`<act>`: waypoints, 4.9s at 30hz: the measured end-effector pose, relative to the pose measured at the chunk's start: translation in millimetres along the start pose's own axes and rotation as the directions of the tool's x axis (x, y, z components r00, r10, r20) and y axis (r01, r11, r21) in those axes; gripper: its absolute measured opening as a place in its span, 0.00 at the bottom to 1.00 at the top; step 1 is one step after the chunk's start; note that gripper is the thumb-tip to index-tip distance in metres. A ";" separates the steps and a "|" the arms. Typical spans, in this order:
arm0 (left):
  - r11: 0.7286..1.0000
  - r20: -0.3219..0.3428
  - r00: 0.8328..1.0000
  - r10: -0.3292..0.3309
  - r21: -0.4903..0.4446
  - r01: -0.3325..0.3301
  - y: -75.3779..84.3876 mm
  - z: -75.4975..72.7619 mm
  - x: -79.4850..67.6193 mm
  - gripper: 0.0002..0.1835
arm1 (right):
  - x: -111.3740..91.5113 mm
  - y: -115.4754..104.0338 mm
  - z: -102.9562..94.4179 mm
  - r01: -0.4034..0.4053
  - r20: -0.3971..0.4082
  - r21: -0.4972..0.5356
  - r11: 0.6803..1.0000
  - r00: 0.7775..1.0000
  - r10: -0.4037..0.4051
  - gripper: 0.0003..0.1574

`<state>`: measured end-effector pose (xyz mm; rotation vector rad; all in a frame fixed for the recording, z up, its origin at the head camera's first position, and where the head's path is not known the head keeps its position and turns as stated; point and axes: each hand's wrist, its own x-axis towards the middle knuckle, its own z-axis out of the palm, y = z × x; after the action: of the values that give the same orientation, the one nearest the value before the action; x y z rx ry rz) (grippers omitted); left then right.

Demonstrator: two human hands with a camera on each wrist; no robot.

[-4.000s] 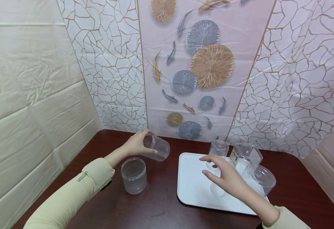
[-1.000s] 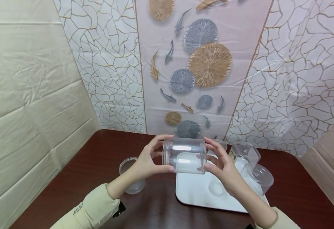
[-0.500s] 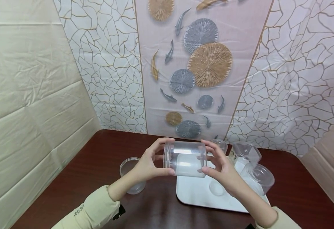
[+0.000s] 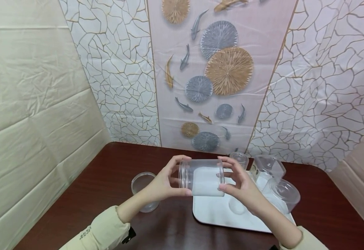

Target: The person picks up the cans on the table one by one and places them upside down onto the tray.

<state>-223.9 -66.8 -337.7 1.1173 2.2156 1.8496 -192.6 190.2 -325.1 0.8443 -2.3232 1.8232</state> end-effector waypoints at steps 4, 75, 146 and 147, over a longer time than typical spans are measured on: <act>1.000 -0.002 1.000 -0.014 -0.028 0.014 -1.4 0.2 -3.0 0.43 | 1.3 1.8 0.7 0.013 0.009 -0.015 1.000 1.000 -0.013 0.39; 0.963 -0.066 0.997 0.040 0.270 -0.020 -35.9 -44.1 -31.7 0.10 | -1.4 18.0 4.0 -0.019 0.084 -0.110 0.994 0.996 0.028 0.39; 0.638 -0.113 0.991 0.077 0.769 0.038 -51.7 -76.6 -52.1 0.14 | 57.0 -3.0 -7.8 0.055 0.250 -0.514 0.856 0.964 0.088 0.42; 0.637 -0.111 0.991 0.078 0.770 0.036 -51.6 -76.7 -52.3 0.14 | 58.7 -3.2 -8.6 0.060 0.254 -0.526 0.848 0.963 0.089 0.42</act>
<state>-246.2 -160.8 -381.6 1.0888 3.2153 0.9257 -243.2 175.7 -297.5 1.0242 -2.7906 1.0027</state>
